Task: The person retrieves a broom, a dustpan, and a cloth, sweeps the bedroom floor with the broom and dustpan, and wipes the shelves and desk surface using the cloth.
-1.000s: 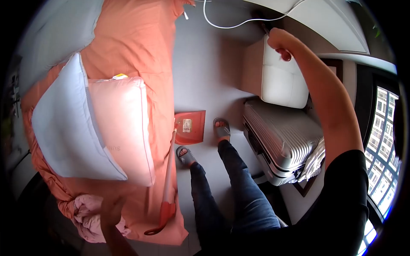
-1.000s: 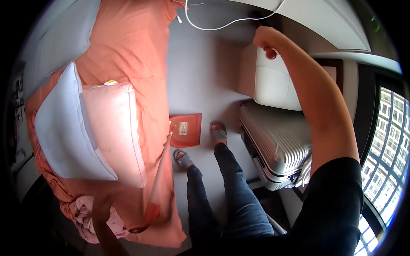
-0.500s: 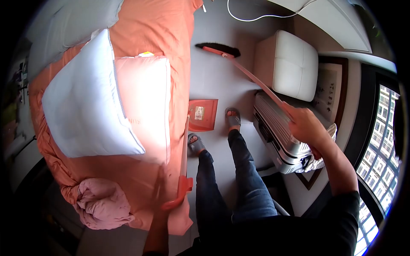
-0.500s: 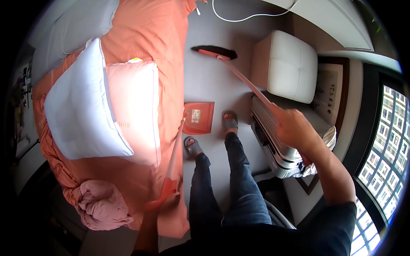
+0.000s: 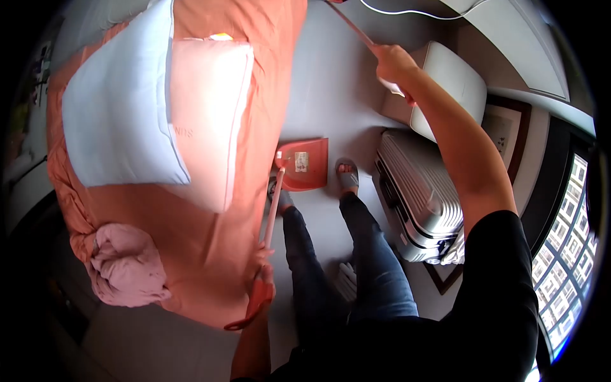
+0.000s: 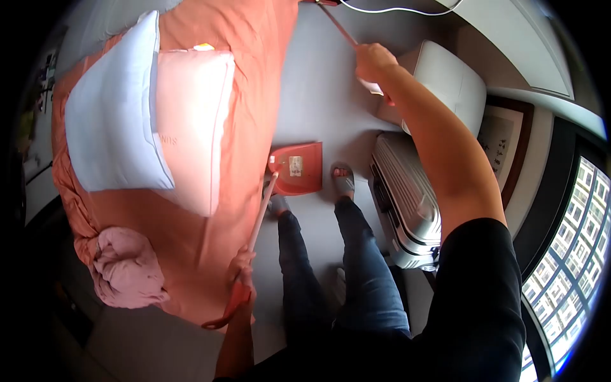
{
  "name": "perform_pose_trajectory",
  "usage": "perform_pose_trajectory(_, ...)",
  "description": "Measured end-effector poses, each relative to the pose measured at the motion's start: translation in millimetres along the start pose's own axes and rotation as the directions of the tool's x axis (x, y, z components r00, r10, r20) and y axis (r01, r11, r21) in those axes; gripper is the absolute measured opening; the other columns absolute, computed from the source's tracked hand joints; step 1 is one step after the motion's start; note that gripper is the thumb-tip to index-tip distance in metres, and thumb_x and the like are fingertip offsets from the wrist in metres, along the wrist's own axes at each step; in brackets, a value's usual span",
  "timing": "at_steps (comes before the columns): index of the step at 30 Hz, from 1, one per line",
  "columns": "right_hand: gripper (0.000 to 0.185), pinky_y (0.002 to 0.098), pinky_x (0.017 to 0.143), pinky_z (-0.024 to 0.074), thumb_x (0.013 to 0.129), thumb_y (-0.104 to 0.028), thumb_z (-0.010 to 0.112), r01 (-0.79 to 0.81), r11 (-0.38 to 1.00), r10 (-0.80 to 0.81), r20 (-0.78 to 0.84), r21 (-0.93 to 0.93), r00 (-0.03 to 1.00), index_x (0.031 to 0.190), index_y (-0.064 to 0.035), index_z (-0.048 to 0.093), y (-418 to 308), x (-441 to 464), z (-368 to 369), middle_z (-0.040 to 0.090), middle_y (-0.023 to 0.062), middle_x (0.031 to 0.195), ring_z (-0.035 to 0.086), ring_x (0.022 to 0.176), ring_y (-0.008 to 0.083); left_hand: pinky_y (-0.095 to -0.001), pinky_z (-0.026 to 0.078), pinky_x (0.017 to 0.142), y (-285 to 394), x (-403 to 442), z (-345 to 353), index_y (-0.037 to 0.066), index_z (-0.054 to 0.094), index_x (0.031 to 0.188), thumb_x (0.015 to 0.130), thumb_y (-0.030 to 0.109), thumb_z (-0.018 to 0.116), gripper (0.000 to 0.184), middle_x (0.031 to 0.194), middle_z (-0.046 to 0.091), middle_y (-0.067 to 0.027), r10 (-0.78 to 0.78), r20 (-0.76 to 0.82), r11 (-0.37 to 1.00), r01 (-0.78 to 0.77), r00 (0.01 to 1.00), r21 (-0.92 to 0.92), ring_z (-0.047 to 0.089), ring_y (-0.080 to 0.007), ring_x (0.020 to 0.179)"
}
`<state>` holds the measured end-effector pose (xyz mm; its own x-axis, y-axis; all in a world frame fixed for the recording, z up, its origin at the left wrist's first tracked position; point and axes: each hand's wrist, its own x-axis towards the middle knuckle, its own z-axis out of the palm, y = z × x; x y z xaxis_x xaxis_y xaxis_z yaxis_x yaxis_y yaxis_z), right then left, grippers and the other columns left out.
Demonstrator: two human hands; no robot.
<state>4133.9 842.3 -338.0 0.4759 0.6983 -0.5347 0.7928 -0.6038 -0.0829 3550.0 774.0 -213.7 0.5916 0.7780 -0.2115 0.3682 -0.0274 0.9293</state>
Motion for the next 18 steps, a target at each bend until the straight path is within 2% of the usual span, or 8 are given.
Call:
perform_pose_trajectory(2, 0.041, 0.0474, 0.085, 0.0625, 0.087, -0.010, 0.066, 0.066, 0.997, -0.065, 0.023, -0.031, 0.998, 0.128, -0.0059, 0.064, 3.5, -18.0, 7.9, 0.076, 0.0207, 0.099, 0.075, 0.095, 0.0385, -0.0505, 0.047, 0.109, 14.8, -41.5, 13.7, 0.002, 0.053, 0.088, 0.105, 0.015, 0.055, 0.022, 0.113, 0.070, -0.0192, -0.077, -0.169, 0.996, 0.082, 0.983, 0.026, 0.064, -0.0347, 0.120)
perform_pose_trajectory(4, 0.046, 0.0470, 0.084, 0.0626, 0.085, -0.007, 0.066, 0.127, 0.990, -0.125, 0.025, -0.060, 0.992, 0.131, -0.0064, 0.063, 11.2, -81.3, 16.4, 0.076, 0.0202, 0.098, 0.075, 0.096, 0.0380, -0.0503, 0.047, 0.109, 24.8, -77.9, 23.6, 0.003, 0.053, 0.087, 0.107, 0.018, 0.053, 0.025, 0.116, 0.070, -0.0199, -0.138, -0.289, 0.985, 0.162, 0.947, 0.059, 0.064, -0.0354, 0.120)
perform_pose_trajectory(6, 0.056, 0.0476, 0.082, 0.0624, 0.083, -0.003, 0.066, 0.149, 0.988, -0.143, 0.159, -0.030, 0.977, 0.139, -0.0085, 0.057, 17.4, -149.6, 13.0, 0.074, 0.0196, 0.097, 0.074, 0.093, 0.0378, -0.0484, 0.047, 0.108, 15.3, -118.8, 31.9, 0.003, 0.054, 0.088, 0.108, 0.018, 0.053, 0.025, 0.120, 0.070, -0.0209, -0.196, -0.359, 0.975, 0.220, 0.912, 0.028, 0.063, -0.0344, 0.121)
perform_pose_trajectory(8, 0.066, 0.0483, 0.083, 0.0603, 0.089, 0.000, 0.059, 0.179, 0.981, -0.154, 0.251, -0.080, 0.956, 0.152, -0.0163, 0.048, 35.4, -206.9, 28.7, 0.072, 0.0198, 0.099, 0.073, 0.093, 0.0358, -0.0464, 0.048, 0.106, 4.2, -152.2, 40.5, 0.003, 0.054, 0.089, 0.108, 0.019, 0.053, 0.025, 0.120, 0.070, -0.0203, -0.226, -0.444, 0.966, 0.258, 0.867, 0.014, 0.063, -0.0330, 0.120)
perform_pose_trajectory(12, 0.068, 0.0480, 0.080, 0.0594, 0.091, -0.001, 0.059, 0.216, 0.969, -0.150, 0.415, -0.116, 0.897, 0.156, -0.0190, 0.044, 43.0, -331.7, 17.4, 0.070, 0.0184, 0.099, 0.072, 0.092, 0.0344, -0.0407, 0.050, 0.099, -3.1, -199.4, 47.7, 0.000, 0.062, 0.100, 0.108, 0.020, 0.054, 0.022, 0.117, 0.070, -0.0175, -0.458, -0.589, 0.881, 0.429, 0.666, -0.200, 0.065, -0.0283, 0.113)
perform_pose_trajectory(14, 0.068, 0.0472, 0.078, 0.0594, 0.092, -0.002, 0.058, 0.215, 0.969, -0.158, 0.365, -0.121, 0.917, 0.156, -0.0194, 0.044, 51.6, -386.5, 7.9, 0.070, 0.0182, 0.099, 0.072, 0.090, 0.0350, -0.0372, 0.051, 0.094, -14.1, -206.8, 50.5, -0.001, 0.064, 0.107, 0.109, 0.020, 0.056, 0.023, 0.114, 0.070, -0.0162, -0.560, -0.638, 0.820, 0.463, 0.529, -0.335, 0.065, -0.0254, 0.108)
perform_pose_trajectory(17, 0.065, 0.0490, 0.073, 0.0596, 0.090, 0.001, 0.054, 0.213, 0.973, -0.185, 0.246, -0.093, 0.951, 0.153, -0.0146, 0.050, 53.8, -432.5, -8.8, 0.071, 0.0191, 0.092, 0.072, 0.080, 0.0365, -0.0347, 0.052, 0.090, -20.2, -212.1, 46.0, -0.003, 0.066, 0.112, 0.108, 0.022, 0.058, 0.027, 0.107, 0.070, -0.0140, -0.398, -0.629, 0.869, 0.494, 0.668, -0.026, 0.066, -0.0232, 0.102)
perform_pose_trajectory(18, 0.064, 0.0507, 0.071, 0.0597, 0.089, 0.003, 0.053, 0.236, 0.970, -0.221, 0.183, -0.064, 0.958, 0.152, -0.0125, 0.052, 53.9, -441.8, -12.4, 0.071, 0.0198, 0.090, 0.072, 0.076, 0.0369, -0.0344, 0.052, 0.088, -22.6, -213.7, 48.7, -0.004, 0.066, 0.110, 0.108, 0.023, 0.059, 0.027, 0.104, 0.070, -0.0136, -0.363, -0.634, 0.881, 0.473, 0.683, 0.005, 0.066, -0.0228, 0.098)
